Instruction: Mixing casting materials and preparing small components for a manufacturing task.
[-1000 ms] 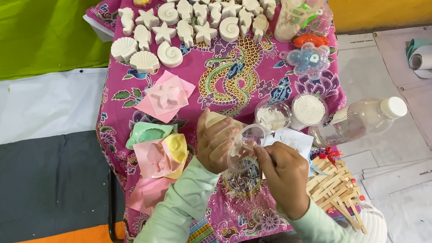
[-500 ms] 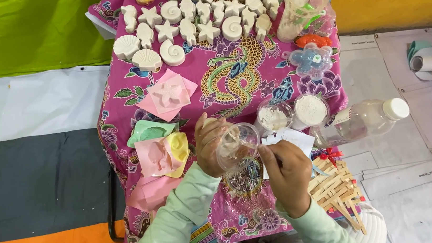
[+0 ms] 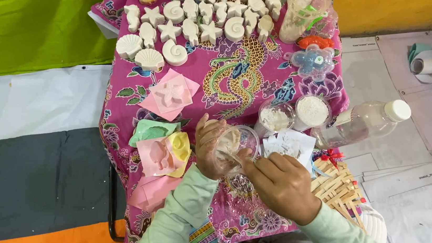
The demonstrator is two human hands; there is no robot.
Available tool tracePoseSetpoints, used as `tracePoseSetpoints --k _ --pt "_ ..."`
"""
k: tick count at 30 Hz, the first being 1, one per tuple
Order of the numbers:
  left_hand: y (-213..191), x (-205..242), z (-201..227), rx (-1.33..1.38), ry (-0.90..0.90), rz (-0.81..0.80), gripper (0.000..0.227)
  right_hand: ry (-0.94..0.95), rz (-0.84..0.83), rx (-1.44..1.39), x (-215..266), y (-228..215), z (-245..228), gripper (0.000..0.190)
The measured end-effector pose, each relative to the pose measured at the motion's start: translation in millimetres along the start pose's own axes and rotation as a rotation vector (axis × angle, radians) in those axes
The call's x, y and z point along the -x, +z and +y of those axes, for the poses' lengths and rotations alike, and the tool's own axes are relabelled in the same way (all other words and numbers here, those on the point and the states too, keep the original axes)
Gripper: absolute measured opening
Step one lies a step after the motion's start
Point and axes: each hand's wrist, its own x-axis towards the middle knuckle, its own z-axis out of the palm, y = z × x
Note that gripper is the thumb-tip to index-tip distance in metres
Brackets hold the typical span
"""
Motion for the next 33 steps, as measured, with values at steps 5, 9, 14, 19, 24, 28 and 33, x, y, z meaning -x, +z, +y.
tracePoseSetpoints --k 5,9,14,19,24,28,33 --pt "4.1 5.3 -0.8 0.003 0.053 -0.002 0.084 -0.025 0.055 0.114 -6.0 -2.1 8.3 0.012" --pt "9.4 24.1 -6.6 0.025 0.046 -0.015 0.081 -0.009 0.052 0.089 -7.2 -0.4 0.5 0.025" --pt "13.9 30.8 2.2 0.005 0.069 -0.036 0.067 0.335 -0.01 -0.169 19.3 21.6 -3.5 0.027" --pt "13.5 35.1 7.5 0.034 0.009 -0.018 0.075 0.717 0.034 -0.56 29.0 27.4 2.1 0.021" --pt "11.7 31.2 12.2 0.026 -0.034 -0.036 0.095 0.623 0.135 -0.443 33.9 23.2 8.3 0.029" --pt "13.7 48.4 9.2 -0.003 -0.085 -0.043 0.096 0.519 0.109 -0.298 32.6 18.7 10.8 0.018" --pt "11.7 51.3 11.4 -0.015 -0.186 -0.044 0.095 0.577 0.28 -0.064 75.4 29.3 62.0 0.025"
